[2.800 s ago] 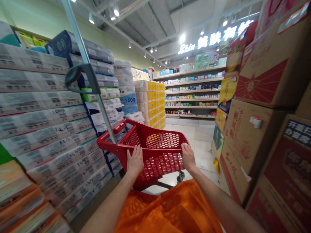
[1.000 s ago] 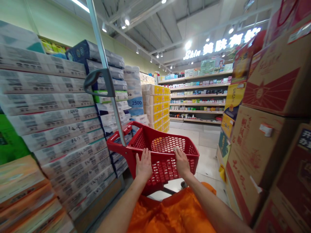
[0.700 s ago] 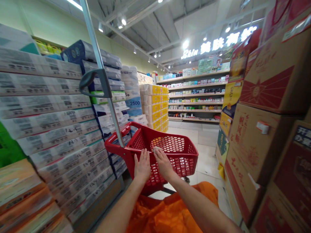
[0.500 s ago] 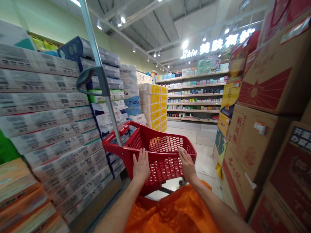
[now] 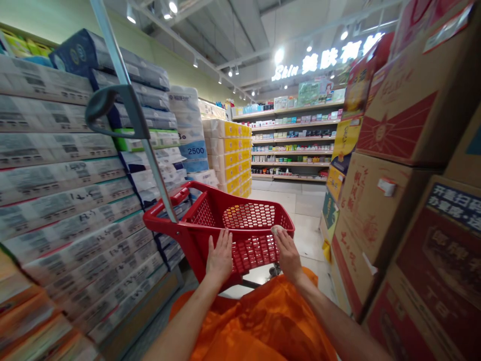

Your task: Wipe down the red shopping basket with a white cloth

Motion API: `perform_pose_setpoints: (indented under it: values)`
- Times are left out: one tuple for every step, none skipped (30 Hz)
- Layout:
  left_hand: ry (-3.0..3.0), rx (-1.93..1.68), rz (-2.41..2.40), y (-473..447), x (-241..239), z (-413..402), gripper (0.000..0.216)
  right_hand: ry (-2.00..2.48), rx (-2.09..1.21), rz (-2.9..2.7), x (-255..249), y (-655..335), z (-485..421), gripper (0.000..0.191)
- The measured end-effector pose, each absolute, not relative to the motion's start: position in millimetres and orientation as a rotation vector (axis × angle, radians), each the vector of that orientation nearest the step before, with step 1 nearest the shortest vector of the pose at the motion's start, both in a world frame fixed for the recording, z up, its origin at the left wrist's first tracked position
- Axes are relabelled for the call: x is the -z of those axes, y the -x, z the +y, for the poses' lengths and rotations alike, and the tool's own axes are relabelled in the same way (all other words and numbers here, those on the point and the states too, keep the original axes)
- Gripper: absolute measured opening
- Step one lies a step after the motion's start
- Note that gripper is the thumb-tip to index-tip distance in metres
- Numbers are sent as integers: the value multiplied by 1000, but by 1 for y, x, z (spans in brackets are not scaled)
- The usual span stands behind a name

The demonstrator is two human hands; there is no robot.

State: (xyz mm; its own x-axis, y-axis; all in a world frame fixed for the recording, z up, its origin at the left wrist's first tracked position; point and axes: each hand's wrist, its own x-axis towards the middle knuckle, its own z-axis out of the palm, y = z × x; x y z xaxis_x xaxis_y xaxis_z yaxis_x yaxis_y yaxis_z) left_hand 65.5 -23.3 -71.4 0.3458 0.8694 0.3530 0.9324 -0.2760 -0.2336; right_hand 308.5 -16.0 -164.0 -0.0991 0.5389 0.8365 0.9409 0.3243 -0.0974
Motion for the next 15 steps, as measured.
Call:
perform_pose_setpoints:
  values:
    - [2232, 212, -1569, -67, 74, -25, 65, 1329, 611, -1781, 165, -304, -14, 55]
    - [2242, 203, -1559, -67, 76, -26, 65, 1330, 609, -1819, 170, -299, -13, 54]
    - [2248, 193, -1550, -67, 78, -26, 65, 1322, 605, -1872, 177, -294, -13, 54]
    - [2249, 185, -1542, -65, 79, -27, 65, 1301, 600, -1935, 184, -289, -14, 54]
    - [2244, 181, -1536, -63, 80, -27, 65, 1267, 601, -1992, 190, -284, -16, 53]
    - [2235, 184, -1533, -61, 81, -27, 65, 1228, 606, -2027, 192, -279, -19, 52]
    - [2224, 191, -1532, -59, 81, -28, 64, 1192, 614, -2039, 189, -275, -21, 52]
    - [2213, 201, -1535, -57, 81, -28, 63, 1162, 623, -2029, 183, -270, -22, 52]
    - [2205, 211, -1540, -56, 81, -28, 62, 1146, 628, -2005, 174, -266, -22, 53]
    - [2199, 219, -1548, -55, 80, -29, 62, 1142, 629, -1974, 164, -262, -20, 54]
    - [2196, 223, -1556, -54, 80, -29, 61, 1145, 629, -1950, 154, -259, -17, 55]
    - [2193, 226, -1561, -54, 80, -30, 61, 1146, 630, -1941, 148, -256, -14, 56]
    - [2190, 228, -1563, -53, 81, -31, 61, 1142, 633, -1950, 146, -253, -11, 57]
    - [2189, 229, -1561, -53, 82, -31, 61, 1133, 636, -1982, 148, -251, -9, 57]
    - [2188, 231, -1558, -51, 83, -32, 61, 1115, 638, -2032, 154, -248, -7, 57]
